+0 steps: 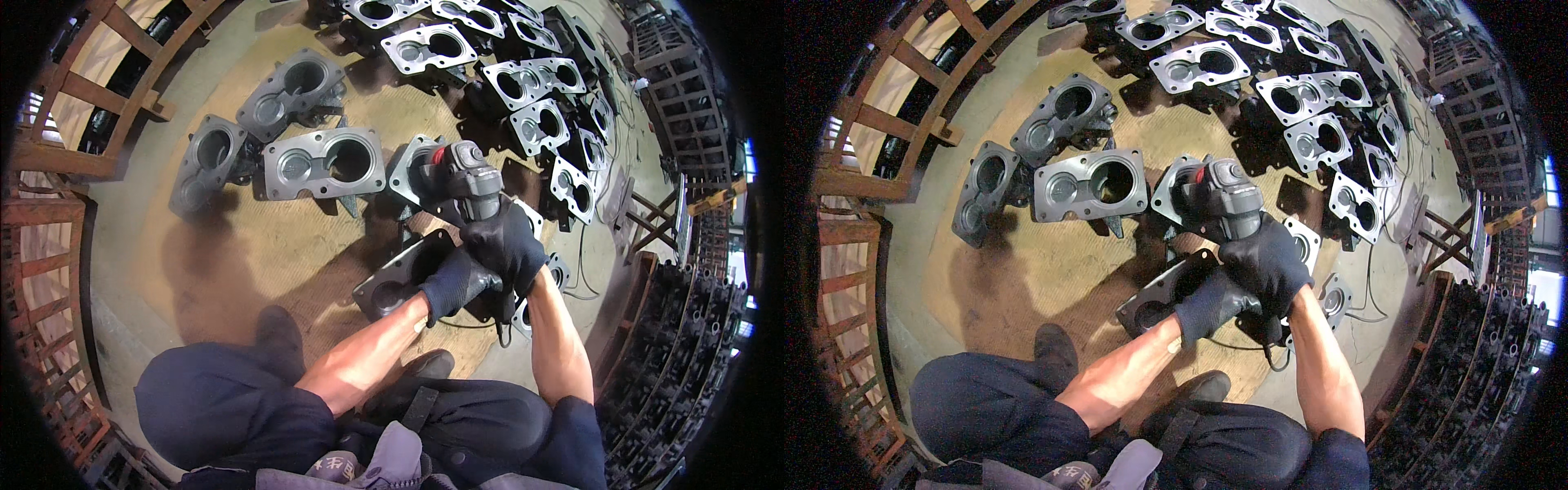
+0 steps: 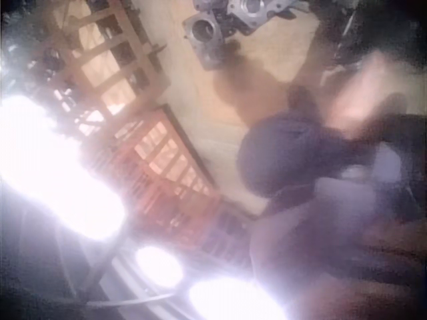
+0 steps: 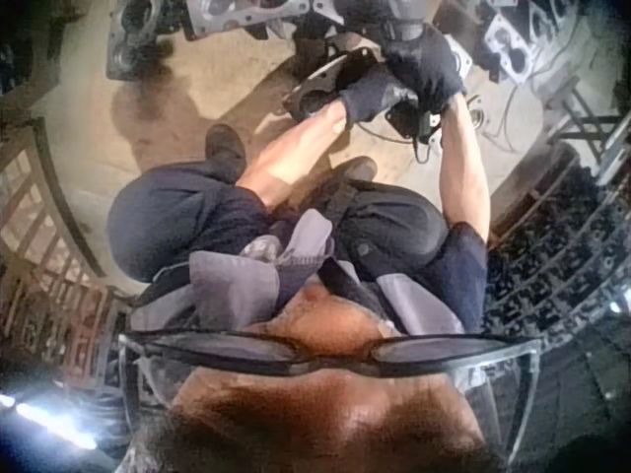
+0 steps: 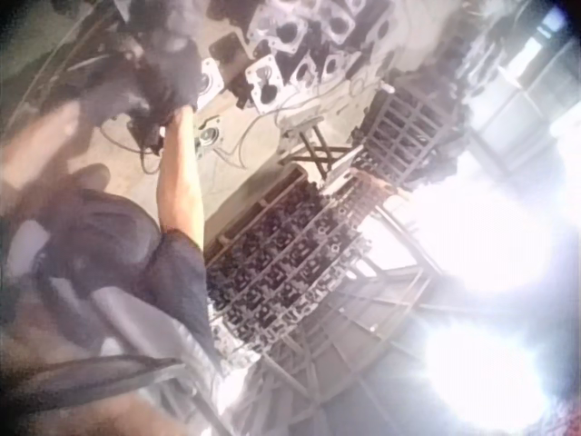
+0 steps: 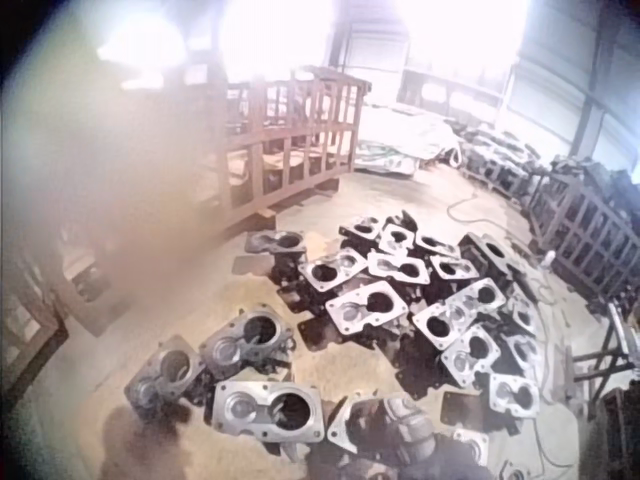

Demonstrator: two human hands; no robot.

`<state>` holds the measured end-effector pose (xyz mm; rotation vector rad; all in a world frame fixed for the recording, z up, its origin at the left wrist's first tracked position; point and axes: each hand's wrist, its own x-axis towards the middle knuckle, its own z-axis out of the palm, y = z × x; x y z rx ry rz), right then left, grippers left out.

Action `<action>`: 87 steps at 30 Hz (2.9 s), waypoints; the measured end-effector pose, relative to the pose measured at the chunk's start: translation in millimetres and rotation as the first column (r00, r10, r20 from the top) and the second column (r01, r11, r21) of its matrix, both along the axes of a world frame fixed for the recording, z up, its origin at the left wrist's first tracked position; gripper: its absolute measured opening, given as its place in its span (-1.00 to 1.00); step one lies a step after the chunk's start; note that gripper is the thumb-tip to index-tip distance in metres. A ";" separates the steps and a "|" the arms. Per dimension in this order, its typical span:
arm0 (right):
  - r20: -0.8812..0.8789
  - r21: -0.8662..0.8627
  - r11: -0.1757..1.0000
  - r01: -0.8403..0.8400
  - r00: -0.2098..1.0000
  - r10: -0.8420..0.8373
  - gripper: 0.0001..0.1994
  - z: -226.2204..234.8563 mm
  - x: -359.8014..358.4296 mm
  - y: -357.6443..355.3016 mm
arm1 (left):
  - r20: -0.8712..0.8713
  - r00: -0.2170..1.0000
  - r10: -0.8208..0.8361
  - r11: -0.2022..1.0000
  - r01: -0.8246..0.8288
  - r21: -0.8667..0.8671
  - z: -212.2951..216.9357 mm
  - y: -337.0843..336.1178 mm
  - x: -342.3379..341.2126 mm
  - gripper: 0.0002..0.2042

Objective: The person sits on the floor and uses a handheld angle grinder to smooth the surfaces of several metal engine parts. They pick up each part, grind specific areas, and place them back down, repeating the process for multiple units.

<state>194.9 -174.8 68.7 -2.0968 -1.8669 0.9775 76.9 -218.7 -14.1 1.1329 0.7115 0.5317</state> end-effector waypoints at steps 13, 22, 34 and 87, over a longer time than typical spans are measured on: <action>-0.387 -0.078 0.880 0.469 0.799 -0.460 -0.70 38.1 31.8 -28.7 | -0.463 0.830 -0.312 0.878 0.438 0.193 77.8 37.6 -30.2 -0.59; -0.618 0.115 0.643 0.757 0.561 -0.550 -0.64 62.8 113.4 -113.7 | -0.877 0.481 -0.014 0.236 0.854 0.464 51.4 191.0 -6.0 -0.62; -0.634 -0.160 0.580 0.799 0.367 -0.680 -0.68 57.3 95.5 -165.0 | -0.794 0.445 0.414 0.526 0.595 0.608 14.5 232.6 -9.7 -0.45; -0.025 -0.128 0.958 0.255 0.965 -0.261 -0.61 4.2 28.4 -9.0 | 0.069 0.995 0.068 0.997 -0.066 -0.031 13.0 -54.8 54.8 -0.52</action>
